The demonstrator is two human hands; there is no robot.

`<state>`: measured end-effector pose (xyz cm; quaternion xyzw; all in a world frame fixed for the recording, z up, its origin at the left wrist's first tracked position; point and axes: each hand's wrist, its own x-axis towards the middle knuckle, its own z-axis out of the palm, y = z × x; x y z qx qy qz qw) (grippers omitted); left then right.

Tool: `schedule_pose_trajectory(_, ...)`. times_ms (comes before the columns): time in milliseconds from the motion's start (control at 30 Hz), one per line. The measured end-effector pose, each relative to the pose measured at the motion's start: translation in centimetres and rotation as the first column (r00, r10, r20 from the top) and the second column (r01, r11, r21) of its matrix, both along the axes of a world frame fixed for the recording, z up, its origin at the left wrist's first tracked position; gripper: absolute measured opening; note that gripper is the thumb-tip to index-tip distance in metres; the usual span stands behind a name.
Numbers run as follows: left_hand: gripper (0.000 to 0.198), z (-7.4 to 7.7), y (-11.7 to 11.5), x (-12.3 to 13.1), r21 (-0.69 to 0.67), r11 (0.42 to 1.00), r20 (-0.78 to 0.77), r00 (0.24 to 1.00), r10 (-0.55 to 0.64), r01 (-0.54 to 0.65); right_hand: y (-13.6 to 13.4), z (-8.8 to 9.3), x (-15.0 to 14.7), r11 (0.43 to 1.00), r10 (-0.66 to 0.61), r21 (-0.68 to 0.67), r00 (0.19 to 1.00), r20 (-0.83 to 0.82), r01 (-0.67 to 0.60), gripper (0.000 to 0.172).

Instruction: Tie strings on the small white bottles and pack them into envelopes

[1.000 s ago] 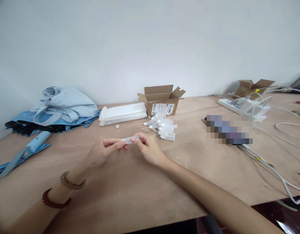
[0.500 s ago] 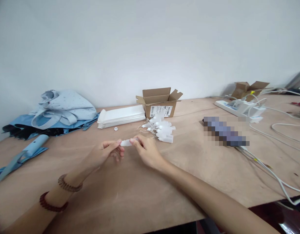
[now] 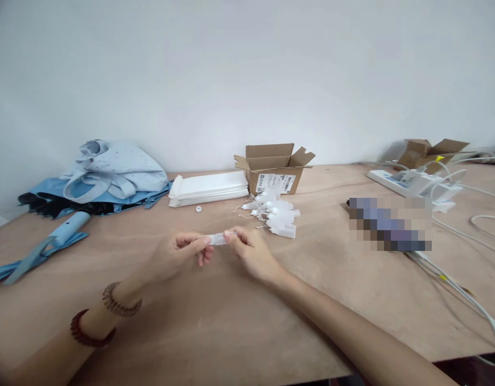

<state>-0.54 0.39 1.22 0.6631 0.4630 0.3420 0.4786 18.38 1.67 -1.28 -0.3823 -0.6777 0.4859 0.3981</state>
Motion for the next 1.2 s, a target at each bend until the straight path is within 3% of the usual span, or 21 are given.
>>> schedule_pose_trajectory(300, 0.033, -0.1, 0.1, -0.9, 0.260, 0.965, -0.212, 0.977, 0.014, 0.042, 0.3, 0.8, 0.0, 0.979, 0.078, -0.183, 0.996, -0.050, -0.086, 0.042)
schedule_pose_trajectory(400, 0.032, -0.3, 0.5, -0.8, 0.302, 0.952, -0.228, 0.973, 0.029, 0.043, 0.5, 1.0, 0.1, 0.993, 0.052, -0.105, 0.999, 0.017, -0.050, 0.038)
schedule_pose_trajectory(500, 0.033, -0.6, 1.6, -1.4, 0.349, 0.937, -0.267, 0.957, 0.111, -0.012, 1.4, 1.4, 1.0, 0.993, -0.084, 0.097, 0.988, 0.126, 0.072, 0.034)
schedule_pose_trajectory(567, 0.036, -0.9, 2.8, -2.4, 0.403, 0.909, -0.299, 0.924, 0.239, -0.105, 2.5, 1.7, 2.2, 0.942, -0.267, 0.249, 0.952, 0.151, 0.225, 0.031)
schedule_pose_trajectory(733, 0.030, -2.6, 6.4, -5.6, 0.534, 0.811, -0.355, 0.807, 0.471, -0.239, 6.3, 1.9, 6.4, 0.708, -0.645, 0.439, 0.759, 0.082, 0.554, 0.033)
schedule_pose_trajectory(800, 0.032, -3.6, 7.8, -6.3, 0.564, 0.806, -0.387, 0.805, 0.450, -0.179, 7.4, 1.8, 7.6, 0.682, -0.684, 0.453, 0.720, 0.117, 0.575, 0.037)
schedule_pose_trajectory(967, 0.036, -5.7, 9.5, -6.3, 0.667, 0.745, -0.442, 0.792, 0.420, -0.023, 8.8, 1.1, 8.7, 0.699, -0.693, 0.444, 0.685, 0.228, 0.560, 0.043)
schedule_pose_trajectory(1067, 0.040, -6.0, 9.6, -6.0, 0.680, 0.728, -0.507, 0.771, 0.386, 0.082, 9.2, 0.6, 8.9, 0.710, -0.676, 0.473, 0.694, 0.249, 0.521, 0.041)
schedule_pose_trajectory(1200, 0.041, -5.7, 9.5, -5.9, 0.643, 0.754, -0.576, 0.733, 0.362, 0.134, 9.6, 0.2, 9.1, 0.746, -0.624, 0.487, 0.734, 0.269, 0.455, 0.038)
